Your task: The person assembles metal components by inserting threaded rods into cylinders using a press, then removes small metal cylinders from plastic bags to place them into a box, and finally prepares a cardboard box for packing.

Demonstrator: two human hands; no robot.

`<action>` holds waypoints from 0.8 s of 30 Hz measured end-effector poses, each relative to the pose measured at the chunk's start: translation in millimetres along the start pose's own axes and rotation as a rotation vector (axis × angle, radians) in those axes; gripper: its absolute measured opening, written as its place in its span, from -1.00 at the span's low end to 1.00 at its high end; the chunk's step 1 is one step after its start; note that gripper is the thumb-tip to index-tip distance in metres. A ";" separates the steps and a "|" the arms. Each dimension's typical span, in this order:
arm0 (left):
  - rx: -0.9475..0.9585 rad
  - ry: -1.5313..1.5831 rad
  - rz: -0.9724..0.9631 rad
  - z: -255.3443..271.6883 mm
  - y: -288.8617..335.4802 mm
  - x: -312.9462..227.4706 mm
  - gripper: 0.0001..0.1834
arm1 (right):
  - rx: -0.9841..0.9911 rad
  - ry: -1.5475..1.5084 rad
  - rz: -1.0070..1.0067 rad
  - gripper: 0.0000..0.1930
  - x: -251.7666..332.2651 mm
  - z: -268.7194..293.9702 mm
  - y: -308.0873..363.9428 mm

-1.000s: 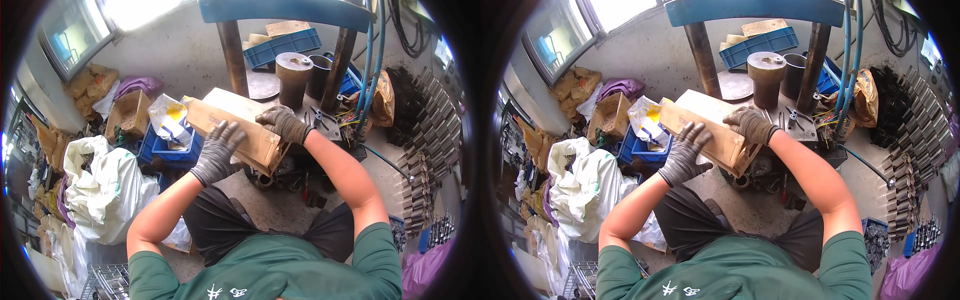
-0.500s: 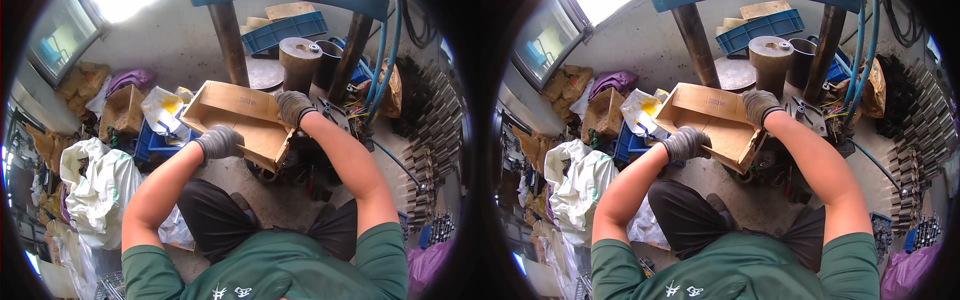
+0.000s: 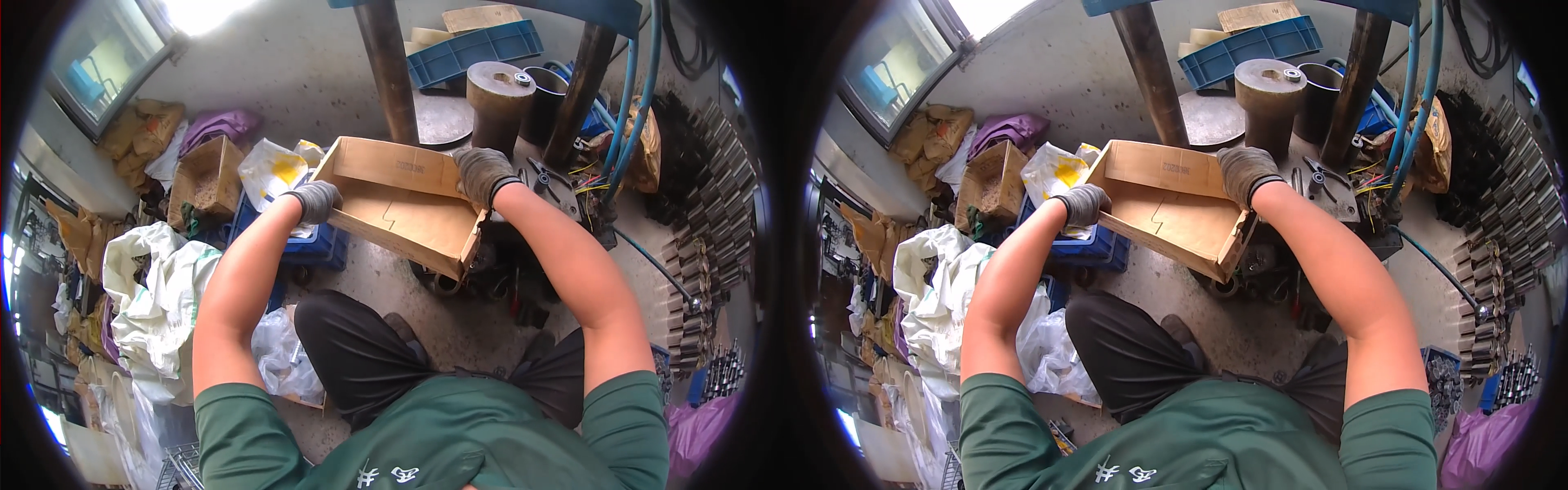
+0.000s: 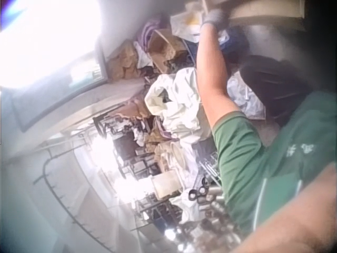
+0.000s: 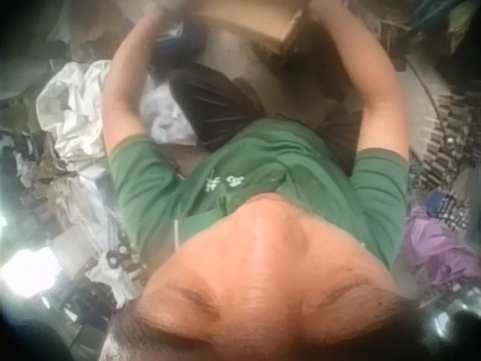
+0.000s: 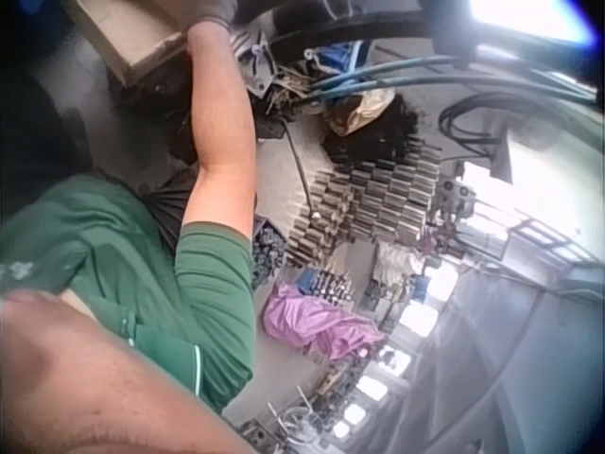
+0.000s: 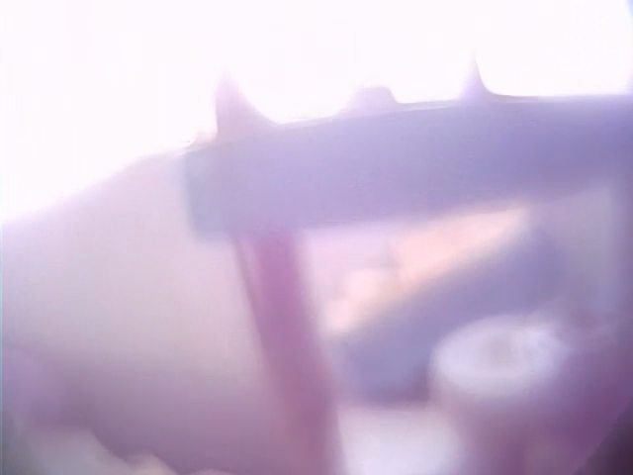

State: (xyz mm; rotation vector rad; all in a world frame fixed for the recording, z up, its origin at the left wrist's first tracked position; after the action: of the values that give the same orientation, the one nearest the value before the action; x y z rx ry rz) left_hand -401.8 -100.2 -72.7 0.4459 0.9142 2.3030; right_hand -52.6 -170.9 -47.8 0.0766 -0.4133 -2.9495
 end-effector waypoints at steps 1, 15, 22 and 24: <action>-0.003 -0.003 -0.004 0.9 -1.1 -1.2 -0.59 | -0.001 0.001 -0.005 -0.50 -1.3 -2.5 -0.7; -0.854 -0.206 0.023 70.4 -9.2 -30.5 -0.40 | -0.121 0.008 0.097 -0.71 4.5 -4.1 27.2; -0.710 -0.146 0.210 62.7 -49.2 -26.9 -0.79 | -0.135 0.052 0.084 -0.79 -0.1 -10.7 12.1; -0.717 -0.133 0.192 56.4 -48.6 -24.6 -0.75 | -0.103 0.132 0.102 -0.81 3.4 -8.6 12.8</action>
State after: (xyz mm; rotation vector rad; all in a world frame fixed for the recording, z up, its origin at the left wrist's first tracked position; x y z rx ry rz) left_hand -334.3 -60.2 -69.3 0.3697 -0.0517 2.5357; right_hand -53.4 -185.9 -52.6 0.2295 -0.2387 -2.8387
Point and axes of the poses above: each hand's wrist, its own y-axis away from the middle knuckle, its own z-axis out of the back of the hand, x = y × z, the point moved 1 cm from there along -y, towards the middle knuckle, and after that the axes turned 14 degrees about x, right-handed, at the moved point
